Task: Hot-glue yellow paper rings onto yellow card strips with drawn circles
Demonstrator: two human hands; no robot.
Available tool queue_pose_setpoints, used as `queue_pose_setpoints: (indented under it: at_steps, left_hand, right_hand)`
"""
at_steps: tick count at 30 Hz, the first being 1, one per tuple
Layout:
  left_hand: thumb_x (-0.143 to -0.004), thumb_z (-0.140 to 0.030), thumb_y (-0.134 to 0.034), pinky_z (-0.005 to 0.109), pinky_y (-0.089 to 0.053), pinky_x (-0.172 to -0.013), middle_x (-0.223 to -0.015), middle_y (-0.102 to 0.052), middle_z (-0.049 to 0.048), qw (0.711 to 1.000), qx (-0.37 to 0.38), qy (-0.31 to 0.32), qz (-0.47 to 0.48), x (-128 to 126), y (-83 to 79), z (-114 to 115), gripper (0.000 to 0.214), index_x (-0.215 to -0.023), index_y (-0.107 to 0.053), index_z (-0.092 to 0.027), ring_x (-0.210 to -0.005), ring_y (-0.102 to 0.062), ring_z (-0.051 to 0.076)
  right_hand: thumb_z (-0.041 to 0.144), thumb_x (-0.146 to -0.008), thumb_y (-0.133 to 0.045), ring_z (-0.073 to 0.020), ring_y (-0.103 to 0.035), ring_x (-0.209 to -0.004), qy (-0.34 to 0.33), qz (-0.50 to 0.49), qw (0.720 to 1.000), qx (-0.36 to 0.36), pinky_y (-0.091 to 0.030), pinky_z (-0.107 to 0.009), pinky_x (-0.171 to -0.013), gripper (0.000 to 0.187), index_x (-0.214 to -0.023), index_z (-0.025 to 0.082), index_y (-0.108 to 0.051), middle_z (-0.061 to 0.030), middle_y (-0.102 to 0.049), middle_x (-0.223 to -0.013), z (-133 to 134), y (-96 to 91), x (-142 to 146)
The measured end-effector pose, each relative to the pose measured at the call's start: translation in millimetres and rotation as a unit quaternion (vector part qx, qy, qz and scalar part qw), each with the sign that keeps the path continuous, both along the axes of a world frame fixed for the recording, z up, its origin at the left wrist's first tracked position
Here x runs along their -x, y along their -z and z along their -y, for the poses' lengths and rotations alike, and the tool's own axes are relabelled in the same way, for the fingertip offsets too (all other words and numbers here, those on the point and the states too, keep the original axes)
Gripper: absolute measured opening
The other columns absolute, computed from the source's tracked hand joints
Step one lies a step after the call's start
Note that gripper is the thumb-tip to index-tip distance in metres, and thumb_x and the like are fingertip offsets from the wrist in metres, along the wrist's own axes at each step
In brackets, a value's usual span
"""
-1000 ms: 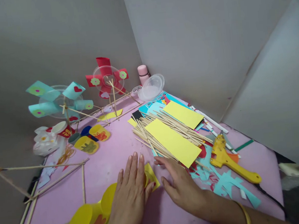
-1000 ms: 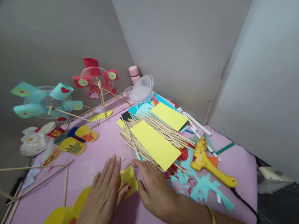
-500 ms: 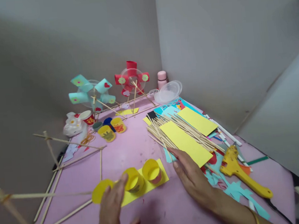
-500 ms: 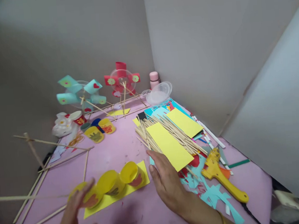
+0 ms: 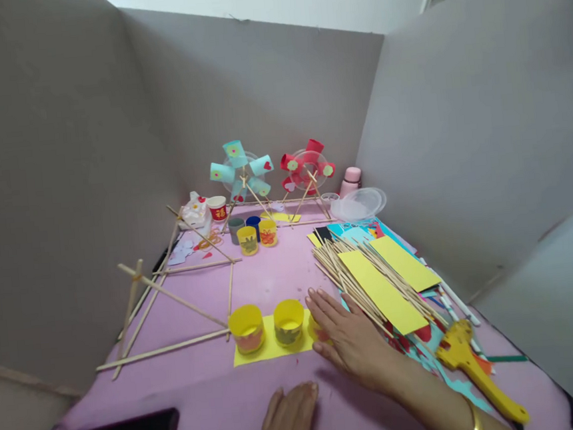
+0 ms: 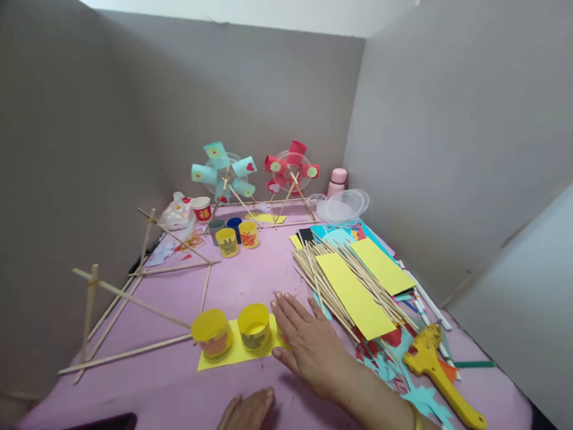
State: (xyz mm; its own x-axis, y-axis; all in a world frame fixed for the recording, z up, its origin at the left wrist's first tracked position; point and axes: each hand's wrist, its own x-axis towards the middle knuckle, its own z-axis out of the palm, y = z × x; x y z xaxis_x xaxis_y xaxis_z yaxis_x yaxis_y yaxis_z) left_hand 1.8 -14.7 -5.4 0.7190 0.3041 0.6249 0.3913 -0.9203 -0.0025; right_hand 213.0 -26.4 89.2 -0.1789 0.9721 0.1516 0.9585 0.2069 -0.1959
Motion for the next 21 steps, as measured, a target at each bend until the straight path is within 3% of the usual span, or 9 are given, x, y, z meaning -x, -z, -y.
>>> queue_pose_setpoints:
  at_steps: [12,17,21]
  left_hand:
    - [-0.093,-0.038,-0.036,0.019,-0.049,-0.084,-0.096,-0.074,0.0006,0.999,0.0,-0.002,0.038,-5,0.6,2,0.046,-0.137,-0.036,-0.021,-0.085,-0.068,0.012]
    - [-0.095,-0.035,-0.032,0.019,-0.05,-0.081,-0.094,-0.074,0.002,0.998,0.01,-0.004,0.056,-3,-4.3,5,0.048,-0.139,-0.031,-0.017,-0.085,-0.068,0.013]
    - [-0.095,-0.037,-0.032,0.019,-0.05,-0.08,-0.094,-0.074,0.0017,0.998,0.021,0.001,0.062,-4,-3.5,4,0.053,-0.143,-0.022,-0.018,-0.083,-0.068,0.013]
  right_hand:
    - [0.031,-0.093,-0.037,-0.0246,-0.025,-0.138,0.01,0.014,1.0,0.023,-0.028,-0.056,-0.106,0.055,-0.144,0.015,-0.025,-0.0115,-0.029,-0.15,2,7.4,-2]
    - [0.039,-0.097,-0.025,-0.0214,-0.014,-0.141,0.057,-0.042,0.998,0.005,-0.019,-0.056,-0.11,0.055,-0.147,0.018,-0.015,-0.0102,-0.019,-0.154,-1,-7.6,-15]
    - [0.038,-0.097,-0.022,-0.0207,-0.012,-0.141,0.085,-0.076,0.993,0.033,-0.015,-0.054,-0.111,0.055,-0.147,0.017,-0.016,-0.008,-0.017,-0.154,-21,-23.1,-12]
